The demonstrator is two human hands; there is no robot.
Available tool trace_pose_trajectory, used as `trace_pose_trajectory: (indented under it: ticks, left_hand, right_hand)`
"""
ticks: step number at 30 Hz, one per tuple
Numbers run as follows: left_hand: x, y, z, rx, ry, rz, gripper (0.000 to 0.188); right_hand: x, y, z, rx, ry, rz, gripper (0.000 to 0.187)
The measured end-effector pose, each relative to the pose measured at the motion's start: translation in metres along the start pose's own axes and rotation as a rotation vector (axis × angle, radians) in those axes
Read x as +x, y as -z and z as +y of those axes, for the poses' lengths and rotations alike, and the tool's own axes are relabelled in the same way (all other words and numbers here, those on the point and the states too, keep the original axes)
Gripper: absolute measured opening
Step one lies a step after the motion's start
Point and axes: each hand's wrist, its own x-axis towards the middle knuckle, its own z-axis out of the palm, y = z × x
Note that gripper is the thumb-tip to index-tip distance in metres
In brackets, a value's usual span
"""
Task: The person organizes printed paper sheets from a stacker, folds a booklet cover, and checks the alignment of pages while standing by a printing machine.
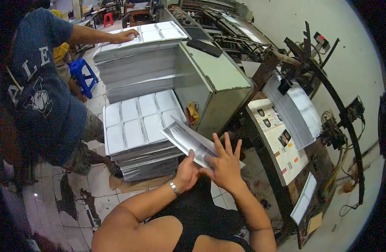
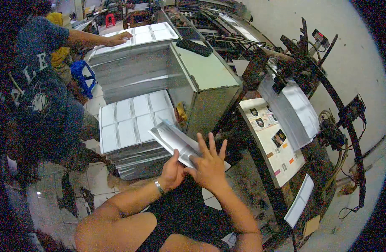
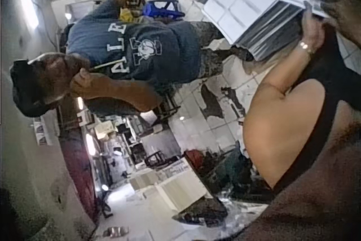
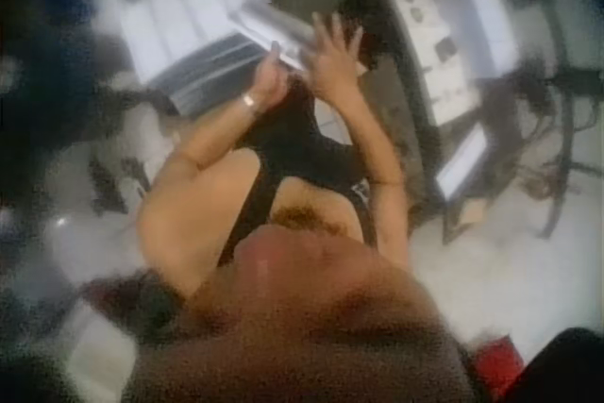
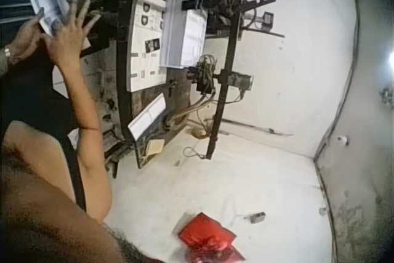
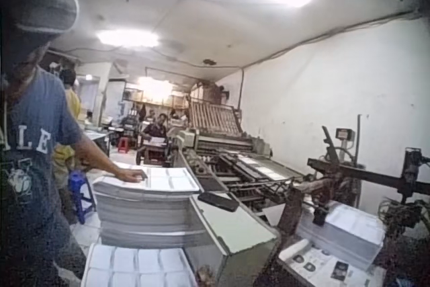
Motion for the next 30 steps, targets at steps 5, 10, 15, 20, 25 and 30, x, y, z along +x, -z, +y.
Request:
trace_pose_trajectory:
  ticks: [5, 10, 15, 20, 25, 30]
  left_hand:
    - [0.005, 0.006, -0.009, -0.038, -0.1, 0.015, 0.048]
    - [0.015, 0.02, -0.018, 0.042, -0.129, 0.018, 0.04]
    - [0.01, 0.021, -0.022, 0.167, -0.118, 0.066, 0.041]
    - [0.007, 0.021, -0.02, 0.214, -0.118, 0.048, 0.05]
    - [0.004, 0.021, -0.015, 0.071, -0.097, 0.073, 0.042]
    - [0.011, 0.033, -0.015, 0.511, -0.498, 0.424, 0.068]
  right_hand:
    - [-0.003, -0.009, 0.008, 0.1, 0.032, 0.025, 0.023]
    - [-0.006, -0.021, 0.012, 0.146, -0.002, 0.059, 0.015]
    - [-0.004, -0.012, 0.017, 0.231, -0.073, 0.122, 0.014]
    - [-0.004, -0.016, 0.021, 0.434, -0.245, 0.117, 0.023]
    - [-0.004, -0.021, 0.026, 0.579, -0.305, 0.179, 0.023]
    - [0.002, -0.014, 0.027, 0.714, -0.351, 0.24, 0.016]
